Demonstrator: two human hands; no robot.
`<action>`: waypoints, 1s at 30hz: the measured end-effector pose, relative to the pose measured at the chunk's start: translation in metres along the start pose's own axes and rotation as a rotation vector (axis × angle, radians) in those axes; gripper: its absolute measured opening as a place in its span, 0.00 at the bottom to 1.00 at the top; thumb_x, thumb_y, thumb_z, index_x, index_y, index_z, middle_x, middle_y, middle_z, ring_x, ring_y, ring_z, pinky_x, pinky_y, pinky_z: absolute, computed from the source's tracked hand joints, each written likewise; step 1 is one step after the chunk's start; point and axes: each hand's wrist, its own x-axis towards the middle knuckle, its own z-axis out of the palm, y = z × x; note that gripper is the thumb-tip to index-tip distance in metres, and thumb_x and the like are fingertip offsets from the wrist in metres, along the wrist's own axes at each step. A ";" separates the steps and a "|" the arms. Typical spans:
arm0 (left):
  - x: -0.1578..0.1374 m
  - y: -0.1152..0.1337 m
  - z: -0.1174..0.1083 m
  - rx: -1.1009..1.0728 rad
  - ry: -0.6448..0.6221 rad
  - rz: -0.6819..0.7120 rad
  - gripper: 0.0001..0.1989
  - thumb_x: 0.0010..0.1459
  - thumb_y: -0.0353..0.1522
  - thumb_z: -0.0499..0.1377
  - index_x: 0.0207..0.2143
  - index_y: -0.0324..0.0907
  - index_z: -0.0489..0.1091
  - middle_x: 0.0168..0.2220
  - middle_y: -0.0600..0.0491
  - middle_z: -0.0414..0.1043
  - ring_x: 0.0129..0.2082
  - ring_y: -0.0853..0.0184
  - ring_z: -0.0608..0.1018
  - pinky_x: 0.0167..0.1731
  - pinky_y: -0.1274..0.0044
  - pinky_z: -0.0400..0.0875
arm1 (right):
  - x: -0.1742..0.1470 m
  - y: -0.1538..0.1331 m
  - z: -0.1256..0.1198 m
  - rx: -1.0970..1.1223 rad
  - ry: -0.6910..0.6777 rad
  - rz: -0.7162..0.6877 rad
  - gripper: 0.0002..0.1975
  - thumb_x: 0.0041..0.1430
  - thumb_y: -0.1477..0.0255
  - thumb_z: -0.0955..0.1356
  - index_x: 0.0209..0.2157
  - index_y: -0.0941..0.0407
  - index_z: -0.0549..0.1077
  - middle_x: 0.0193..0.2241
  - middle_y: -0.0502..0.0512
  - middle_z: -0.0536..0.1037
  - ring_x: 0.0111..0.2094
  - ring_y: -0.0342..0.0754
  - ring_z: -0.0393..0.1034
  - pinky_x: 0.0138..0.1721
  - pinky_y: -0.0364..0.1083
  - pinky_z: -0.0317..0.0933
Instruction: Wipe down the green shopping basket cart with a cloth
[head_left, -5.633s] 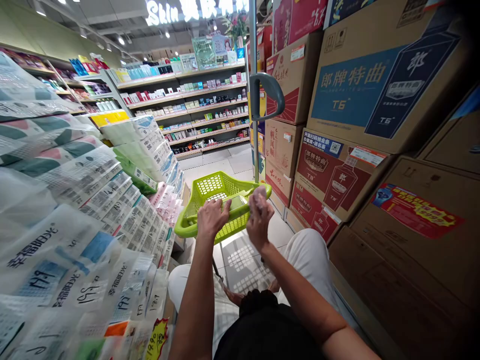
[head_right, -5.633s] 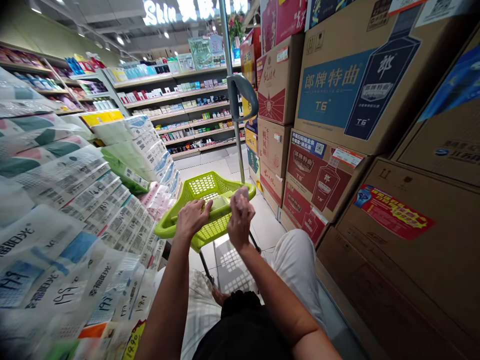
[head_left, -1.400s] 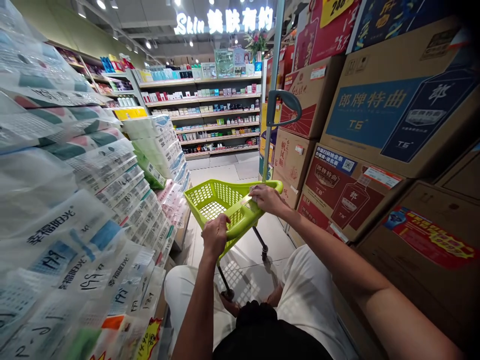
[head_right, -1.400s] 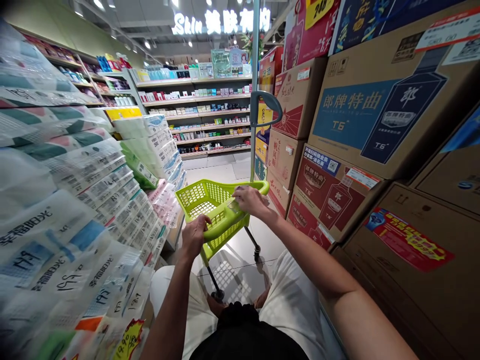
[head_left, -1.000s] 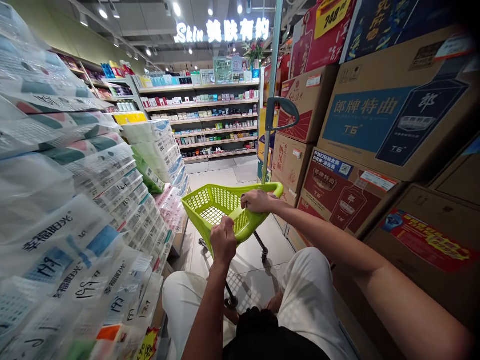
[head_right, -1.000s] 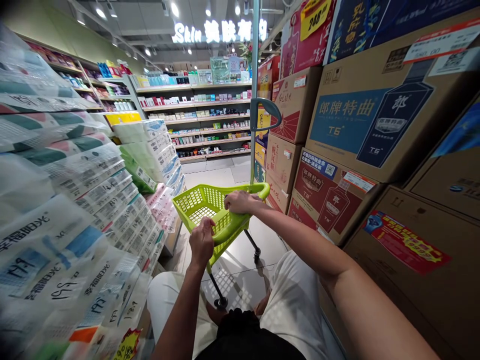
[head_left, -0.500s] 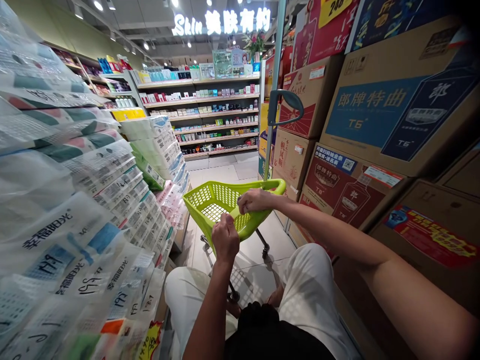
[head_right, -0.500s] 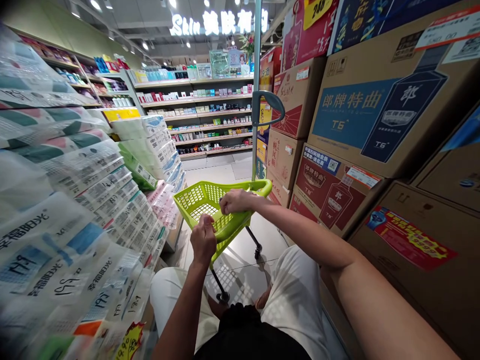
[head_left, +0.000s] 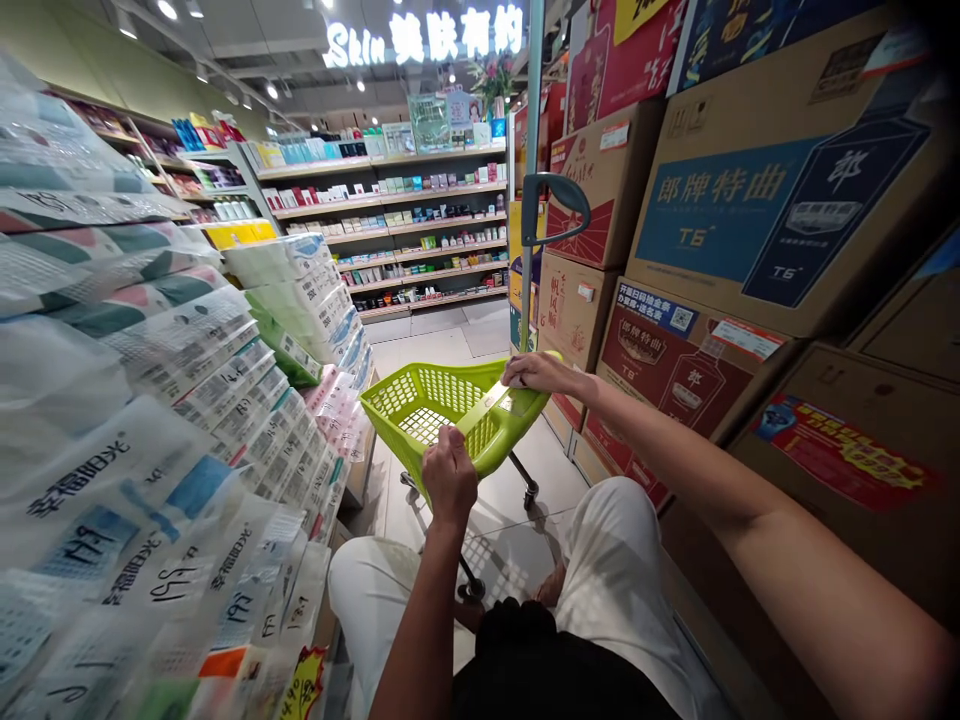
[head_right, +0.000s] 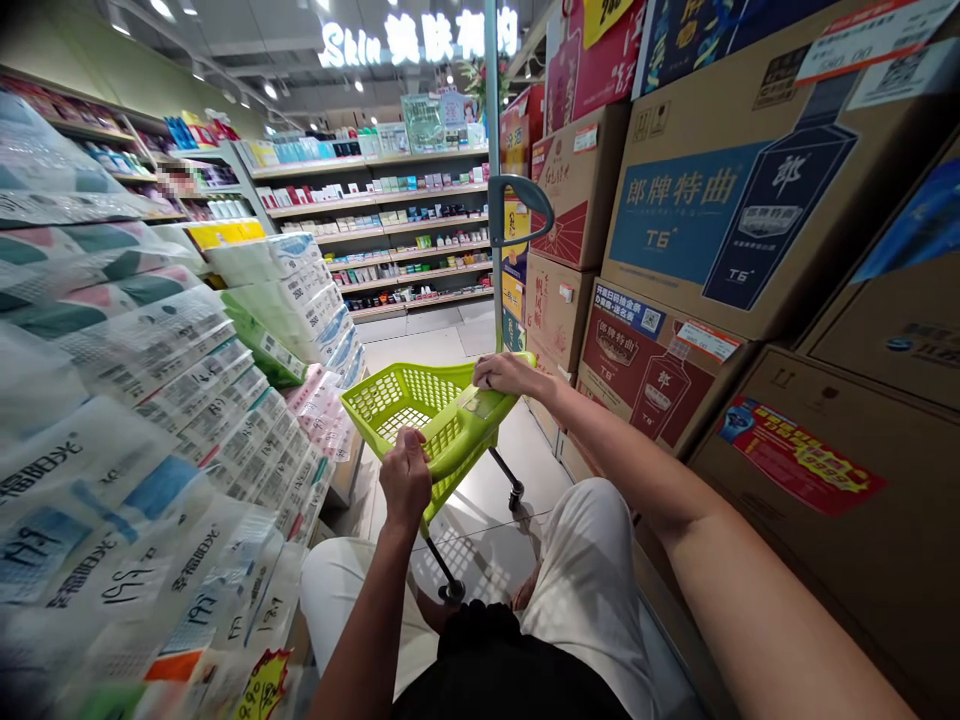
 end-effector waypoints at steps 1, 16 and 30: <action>0.000 0.001 0.001 -0.001 0.008 0.007 0.21 0.71 0.38 0.36 0.34 0.45 0.65 0.25 0.53 0.72 0.29 0.63 0.75 0.34 0.74 0.61 | -0.001 0.012 -0.004 0.013 0.029 0.062 0.12 0.57 0.79 0.66 0.34 0.56 0.83 0.39 0.51 0.82 0.38 0.45 0.75 0.44 0.42 0.66; 0.003 0.007 0.012 0.000 0.036 0.095 0.22 0.71 0.37 0.38 0.32 0.45 0.68 0.22 0.54 0.70 0.28 0.64 0.74 0.37 0.73 0.63 | -0.069 -0.037 0.076 -0.069 0.651 0.053 0.19 0.60 0.80 0.63 0.39 0.47 0.82 0.45 0.51 0.81 0.50 0.52 0.72 0.59 0.54 0.62; 0.059 -0.072 0.029 -0.121 -0.115 0.201 0.32 0.69 0.44 0.35 0.23 0.45 0.70 0.29 0.50 0.78 0.34 0.62 0.77 0.42 0.69 0.69 | -0.074 -0.071 0.052 -0.263 0.293 -0.208 0.26 0.62 0.80 0.62 0.58 0.47 0.72 0.48 0.53 0.80 0.49 0.50 0.73 0.62 0.56 0.55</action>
